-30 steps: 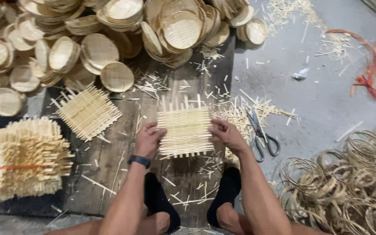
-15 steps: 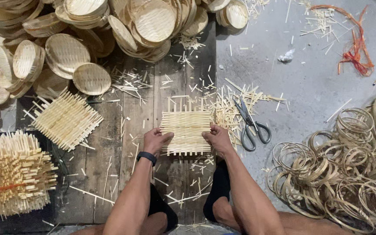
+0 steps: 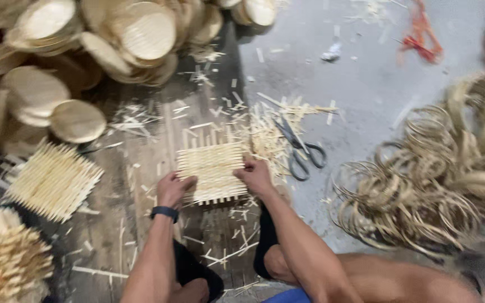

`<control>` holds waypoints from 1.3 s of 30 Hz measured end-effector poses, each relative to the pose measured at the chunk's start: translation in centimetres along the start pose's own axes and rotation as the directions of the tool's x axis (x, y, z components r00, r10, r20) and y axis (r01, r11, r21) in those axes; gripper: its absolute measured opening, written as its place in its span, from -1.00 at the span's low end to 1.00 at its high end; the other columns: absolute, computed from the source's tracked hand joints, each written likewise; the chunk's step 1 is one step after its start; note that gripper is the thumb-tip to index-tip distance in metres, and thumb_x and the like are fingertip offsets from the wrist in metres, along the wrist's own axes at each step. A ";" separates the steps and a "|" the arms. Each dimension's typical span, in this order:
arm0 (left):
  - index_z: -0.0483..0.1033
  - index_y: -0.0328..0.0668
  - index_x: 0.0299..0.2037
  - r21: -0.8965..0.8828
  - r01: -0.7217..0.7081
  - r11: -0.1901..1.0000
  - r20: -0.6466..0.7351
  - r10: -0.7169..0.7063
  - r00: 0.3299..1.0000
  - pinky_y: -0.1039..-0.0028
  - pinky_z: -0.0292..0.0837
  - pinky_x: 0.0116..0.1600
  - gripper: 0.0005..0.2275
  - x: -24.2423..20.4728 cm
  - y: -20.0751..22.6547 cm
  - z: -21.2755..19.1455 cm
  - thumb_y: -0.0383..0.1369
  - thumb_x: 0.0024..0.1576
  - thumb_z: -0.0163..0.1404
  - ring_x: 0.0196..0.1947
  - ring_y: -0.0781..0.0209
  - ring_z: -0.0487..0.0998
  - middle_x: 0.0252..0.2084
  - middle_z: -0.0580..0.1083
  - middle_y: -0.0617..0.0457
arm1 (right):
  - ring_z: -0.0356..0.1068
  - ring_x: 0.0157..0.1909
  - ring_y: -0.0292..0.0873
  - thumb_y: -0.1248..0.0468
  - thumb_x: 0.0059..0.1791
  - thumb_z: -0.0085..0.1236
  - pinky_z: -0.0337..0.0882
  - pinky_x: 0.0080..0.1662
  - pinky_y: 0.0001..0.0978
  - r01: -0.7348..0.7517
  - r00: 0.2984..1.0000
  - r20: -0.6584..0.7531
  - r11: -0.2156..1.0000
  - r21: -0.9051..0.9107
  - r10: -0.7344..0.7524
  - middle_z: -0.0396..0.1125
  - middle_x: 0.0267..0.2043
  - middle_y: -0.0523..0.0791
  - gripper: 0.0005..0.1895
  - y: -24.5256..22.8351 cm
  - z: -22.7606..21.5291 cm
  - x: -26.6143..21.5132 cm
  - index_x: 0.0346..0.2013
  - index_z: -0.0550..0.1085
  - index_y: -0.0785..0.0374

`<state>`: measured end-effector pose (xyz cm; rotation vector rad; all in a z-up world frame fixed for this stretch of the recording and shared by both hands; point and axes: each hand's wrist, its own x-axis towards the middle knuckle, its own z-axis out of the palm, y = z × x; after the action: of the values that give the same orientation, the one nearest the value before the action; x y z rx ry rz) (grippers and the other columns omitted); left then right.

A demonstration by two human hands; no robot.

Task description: The person sits on the floor and weaves small round bamboo baskets. They place a woven bamboo mat over a circular mold, then use shears to trim the excess bamboo strips around the edge. The person repeats this process for multiple baskets, stacking the finished items nearby.

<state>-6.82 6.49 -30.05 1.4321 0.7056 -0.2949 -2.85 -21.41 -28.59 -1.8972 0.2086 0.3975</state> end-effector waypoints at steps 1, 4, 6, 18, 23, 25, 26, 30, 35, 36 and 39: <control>0.62 -0.41 -0.13 0.080 -0.013 0.997 -0.031 0.016 0.999 0.48 0.44 -0.35 -0.70 -0.1 0.1 0.2 -0.46 -0.05 0.35 -0.43 0.33 0.50 -0.34 0.57 0.01 | 0.37 -0.45 -0.37 0.26 -0.19 0.40 0.40 -0.36 -0.42 -0.017 1.000 -0.005 0.999 -0.029 0.017 0.46 -0.50 -0.20 -0.78 0.1 0.1 0.1 -0.39 0.63 0.38; 0.62 -0.38 -0.16 0.132 0.053 0.990 -0.065 -0.045 0.997 0.49 0.48 -0.34 -0.70 -0.9 1.5 0.3 -0.44 -0.07 0.33 -0.45 0.31 0.54 -0.37 0.57 0.05 | 0.38 -0.42 -0.32 0.22 -0.18 0.47 0.40 -0.33 -0.38 -0.050 0.997 -0.066 0.996 -0.069 0.046 0.46 -0.47 -0.13 -0.69 0.4 0.2 -0.1 -0.32 0.60 0.40; 0.57 -0.38 -0.09 0.125 0.094 0.988 -0.065 -0.086 0.994 0.45 0.53 -0.32 -0.63 -1.2 2.4 0.6 -0.40 -0.09 0.32 -0.41 0.25 0.59 -0.31 0.59 0.02 | 0.41 -0.34 -0.31 0.19 -0.19 0.48 0.44 -0.25 -0.39 0.010 0.999 -0.048 0.996 -0.094 -0.014 0.48 -0.35 -0.11 -0.62 0.3 -1.1 0.2 -0.20 0.59 0.35; 0.22 -0.39 0.33 0.282 -0.173 0.944 -0.366 0.272 0.890 0.35 0.42 0.11 -0.19 -2.1 4.0 0.4 -0.19 -0.02 0.44 0.11 0.02 0.46 0.18 0.38 -0.29 | 0.36 0.12 0.18 0.23 -0.31 0.29 0.34 0.12 0.06 -0.192 0.973 -0.179 0.082 -0.978 0.147 0.38 0.07 0.08 -0.63 5.0 -27.0 -6.0 -0.22 0.59 0.18; 0.43 -0.17 0.22 0.396 -0.351 0.848 -0.278 0.475 0.835 0.21 0.58 0.16 -0.48 -5.6 9.7 3.1 -0.22 0.07 0.26 0.14 0.05 0.50 0.21 0.43 -0.14 | 0.54 -0.02 0.05 0.25 -0.14 0.12 0.51 0.04 -0.13 -0.215 0.958 -0.177 0.159 -0.964 0.225 0.50 -0.11 0.09 -0.76 5.0 -28.2 -4.4 -0.24 0.59 0.26; 0.53 -0.03 0.09 0.409 -0.560 0.720 -0.098 0.645 0.758 0.23 0.58 0.17 -0.69 -7.3 12.3 5.8 -0.29 0.15 0.20 0.16 0.17 0.54 0.17 0.52 0.02 | 0.44 -0.12 0.15 0.32 -0.14 0.12 0.45 -0.09 0.01 -0.162 0.986 -0.125 0.520 -0.839 0.107 0.46 -0.18 0.16 -0.70 1.0 -26.9 -1.9 -0.12 0.52 0.26; 0.55 -0.02 0.11 0.413 -0.726 0.550 0.029 0.789 0.614 0.21 0.53 0.21 -0.70 -8.4 13.5 7.3 -0.33 0.17 0.20 0.19 0.14 0.51 0.18 0.52 -0.01 | 0.41 -0.22 0.03 0.26 -0.06 0.11 0.44 -0.14 -0.08 -0.082 0.996 -0.044 0.649 -0.756 0.074 0.46 -0.27 0.11 -0.76 -1.8 -25.8 -1.2 -0.14 0.52 0.26; 0.60 -0.08 0.07 0.342 -0.899 0.274 0.198 0.914 0.354 0.32 0.51 0.02 -0.69 -12.2 17.8 12.3 -0.31 0.11 0.16 -0.02 0.09 0.54 0.02 0.55 -0.08 | 0.24 -0.40 -0.26 0.21 0.07 0.13 0.34 -0.32 -0.34 0.206 0.934 0.329 0.964 -0.170 -0.141 0.33 -0.40 -0.13 -0.81 -15.4 -18.2 -1.3 -0.17 0.45 0.29; 0.70 -0.30 -0.09 -0.140 -0.318 0.938 0.124 0.335 0.934 0.48 0.19 -0.46 -0.83 -15.0 19.3 11.0 -0.38 0.20 0.20 -0.52 0.32 0.33 -0.40 0.48 -0.03 | 0.30 -0.37 -0.23 0.29 0.00 0.24 0.36 -0.31 -0.36 0.560 0.828 0.181 0.796 -0.229 -0.530 0.31 -0.41 -0.14 -0.81 -23.7 -11.7 -6.1 -0.11 0.48 0.22; 0.65 -0.28 -0.19 -0.217 -0.254 0.943 0.155 0.290 0.944 0.50 0.20 -0.49 -0.86 -15.2 19.7 10.5 -0.36 0.17 0.18 -0.54 0.35 0.34 -0.44 0.47 0.02 | 0.37 -0.33 -0.22 0.29 0.01 0.25 0.42 -0.27 -0.37 0.695 0.715 0.168 0.664 -0.276 -0.678 0.36 -0.37 -0.15 -0.86 -24.2 -10.9 -6.7 -0.16 0.51 0.19; 0.48 -0.16 -0.46 -0.323 -0.009 0.946 0.246 0.093 0.965 0.55 0.19 -0.57 -0.77 -16.0 21.0 9.0 -0.21 0.16 0.04 -0.63 0.40 0.33 -0.56 0.41 0.13 | 0.45 -0.30 -0.21 0.26 0.03 0.25 0.48 -0.28 -0.42 0.817 0.550 0.260 0.446 -0.365 -0.794 0.40 -0.31 -0.15 -0.93 -24.8 -8.2 -8.2 -0.24 0.53 0.15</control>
<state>-4.38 -2.65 -3.82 1.0760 0.4758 -0.3045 -0.75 -20.66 -1.29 -2.1769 -0.9192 -0.2096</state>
